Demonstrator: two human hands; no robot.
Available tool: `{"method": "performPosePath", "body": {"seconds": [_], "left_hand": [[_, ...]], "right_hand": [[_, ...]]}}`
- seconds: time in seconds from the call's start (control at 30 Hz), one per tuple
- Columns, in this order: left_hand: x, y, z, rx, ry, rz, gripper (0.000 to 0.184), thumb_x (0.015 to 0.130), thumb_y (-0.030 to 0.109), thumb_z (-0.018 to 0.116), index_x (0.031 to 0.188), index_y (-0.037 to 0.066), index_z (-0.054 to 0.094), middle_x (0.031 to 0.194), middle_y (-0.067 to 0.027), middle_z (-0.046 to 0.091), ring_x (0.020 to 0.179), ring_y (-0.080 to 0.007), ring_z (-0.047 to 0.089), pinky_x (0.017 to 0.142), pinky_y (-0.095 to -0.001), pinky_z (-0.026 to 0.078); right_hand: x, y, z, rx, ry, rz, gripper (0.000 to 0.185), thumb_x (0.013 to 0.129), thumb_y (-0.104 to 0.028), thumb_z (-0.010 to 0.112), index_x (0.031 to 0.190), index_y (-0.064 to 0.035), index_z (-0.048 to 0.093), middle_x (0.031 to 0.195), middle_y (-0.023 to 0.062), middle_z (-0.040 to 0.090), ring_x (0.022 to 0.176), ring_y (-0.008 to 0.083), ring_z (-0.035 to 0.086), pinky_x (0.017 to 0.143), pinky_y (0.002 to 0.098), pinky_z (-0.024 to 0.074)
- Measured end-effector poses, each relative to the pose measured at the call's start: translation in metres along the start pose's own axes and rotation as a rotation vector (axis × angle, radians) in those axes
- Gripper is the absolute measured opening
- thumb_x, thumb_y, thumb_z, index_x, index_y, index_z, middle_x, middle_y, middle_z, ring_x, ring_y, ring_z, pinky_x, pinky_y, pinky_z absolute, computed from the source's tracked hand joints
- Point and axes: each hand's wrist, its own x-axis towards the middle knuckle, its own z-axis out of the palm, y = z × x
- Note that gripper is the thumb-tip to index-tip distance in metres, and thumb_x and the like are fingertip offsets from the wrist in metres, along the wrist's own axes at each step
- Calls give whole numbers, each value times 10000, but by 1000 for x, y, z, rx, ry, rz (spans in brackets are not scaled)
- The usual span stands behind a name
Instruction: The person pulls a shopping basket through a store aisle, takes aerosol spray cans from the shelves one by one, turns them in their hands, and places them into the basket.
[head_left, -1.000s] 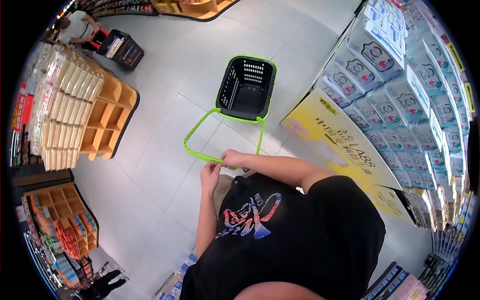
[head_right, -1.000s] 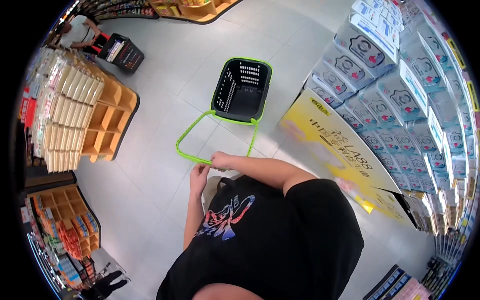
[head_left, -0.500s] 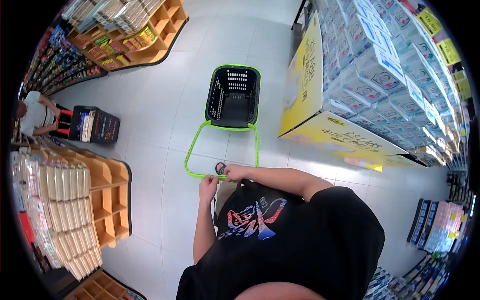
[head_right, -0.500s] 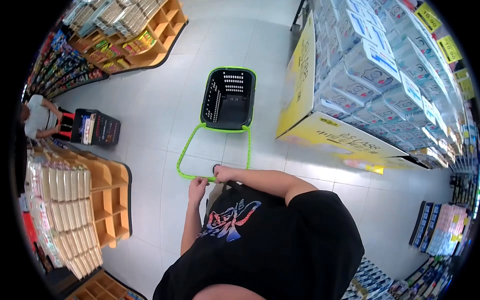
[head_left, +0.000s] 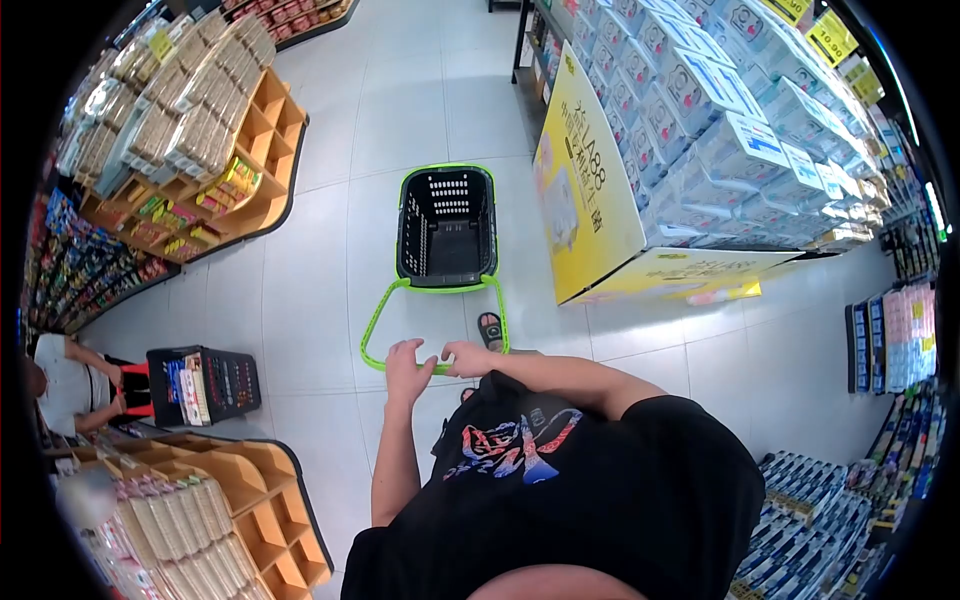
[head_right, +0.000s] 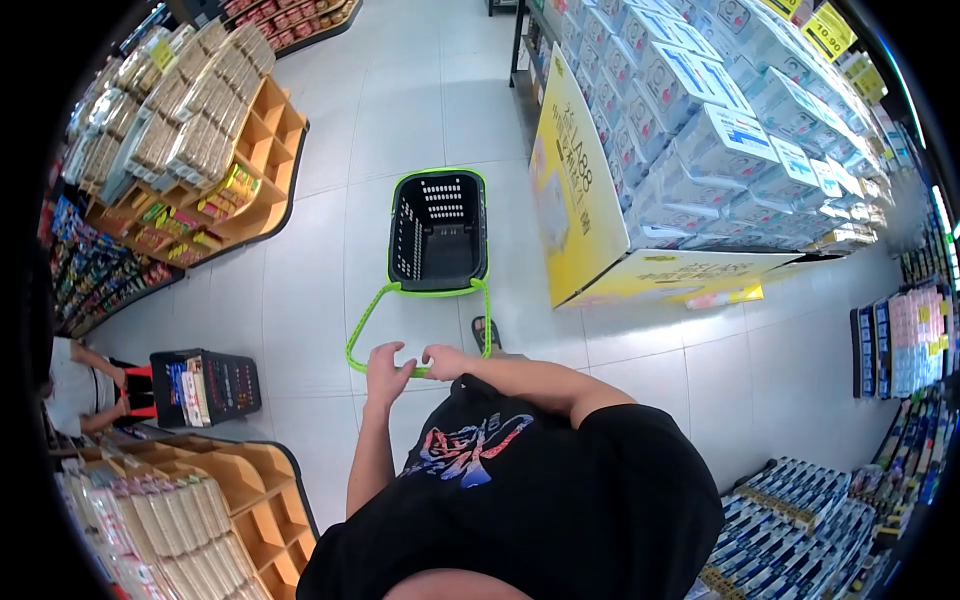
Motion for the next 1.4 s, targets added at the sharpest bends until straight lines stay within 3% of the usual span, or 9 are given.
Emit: {"method": "performPosePath", "body": {"seconds": [0.2, 0.43, 0.57, 0.77, 0.87, 1.0, 1.07, 1.23, 1.4], "left_hand": [[60, -11, 4, 139, -36, 45, 404, 811, 280, 752, 1126, 38, 677, 1154, -164, 687, 1252, -431, 520, 1048, -512, 402], [178, -22, -31, 272, 91, -57, 378, 825, 242, 745, 1137, 41, 673, 1150, -167, 682, 1251, -453, 519, 1052, -511, 416], [255, -20, -36, 275, 52, -51, 399, 831, 247, 729, 1156, 26, 662, 1149, -170, 679, 1270, -447, 503, 1083, -506, 387], [345, -15, -27, 327, -89, 6, 401, 831, 253, 723, 1155, 26, 660, 1144, -180, 681, 1236, -459, 530, 1067, -511, 407], [388, -23, -16, 314, -248, 54, 415, 824, 277, 730, 1148, 26, 666, 1117, -198, 694, 1215, -455, 548, 1072, -498, 414], [450, -19, -11, 235, -381, 67, 412, 822, 281, 722, 1141, 24, 670, 1115, -209, 691, 1177, -446, 577, 1062, -497, 433], [487, -24, 1, 220, -373, 121, 410, 821, 282, 721, 1139, 27, 671, 1106, -210, 691, 1171, -439, 581, 1048, -491, 445], [602, -44, 6, 122, -507, 181, 417, 814, 288, 723, 1143, 36, 674, 1110, -215, 687, 1166, -412, 587, 1000, -472, 478], [698, -62, -24, -15, -534, 149, 436, 833, 303, 721, 1168, 29, 670, 1127, -237, 689, 1098, -409, 625, 948, -474, 503]], "right_hand": [[56, -41, -43, 184, -96, 130, 344, 789, -256, 715, 976, 27, 658, 740, 154, 686, 620, 249, 688, 585, 391, 557], [160, -61, -138, 236, -157, 81, 382, 850, -326, 686, 1002, 22, 648, 720, 125, 673, 571, 231, 668, 526, 364, 553], [207, -53, -200, 291, -208, 146, 442, 930, -344, 652, 1164, 28, 598, 767, 124, 621, 569, 195, 629, 482, 334, 534], [250, -10, -248, -110, -39, 4, 392, 908, -406, 619, 1087, -63, 688, 979, 188, 721, 929, 362, 696, 854, 480, 535], [255, 24, -285, -210, -2, -25, 357, 888, -393, 631, 1082, -104, 707, 1011, 158, 726, 994, 362, 685, 864, 496, 530], [241, 64, -347, -307, -121, 200, 311, 843, -279, 627, 1112, -157, 722, 1047, 132, 727, 999, 352, 685, 853, 499, 538], [241, 114, -361, -388, -10, 294, 273, 806, -154, 614, 1041, -86, 736, 1025, 155, 733, 990, 361, 697, 815, 489, 549], [265, 103, -441, -587, -33, 602, 252, 783, -144, 627, 993, -84, 754, 1032, 136, 744, 981, 316, 717, 775, 475, 558], [327, 95, -471, -570, -111, 634, 237, 781, -169, 639, 979, -105, 752, 982, 144, 742, 932, 317, 722, 776, 471, 562]]}}
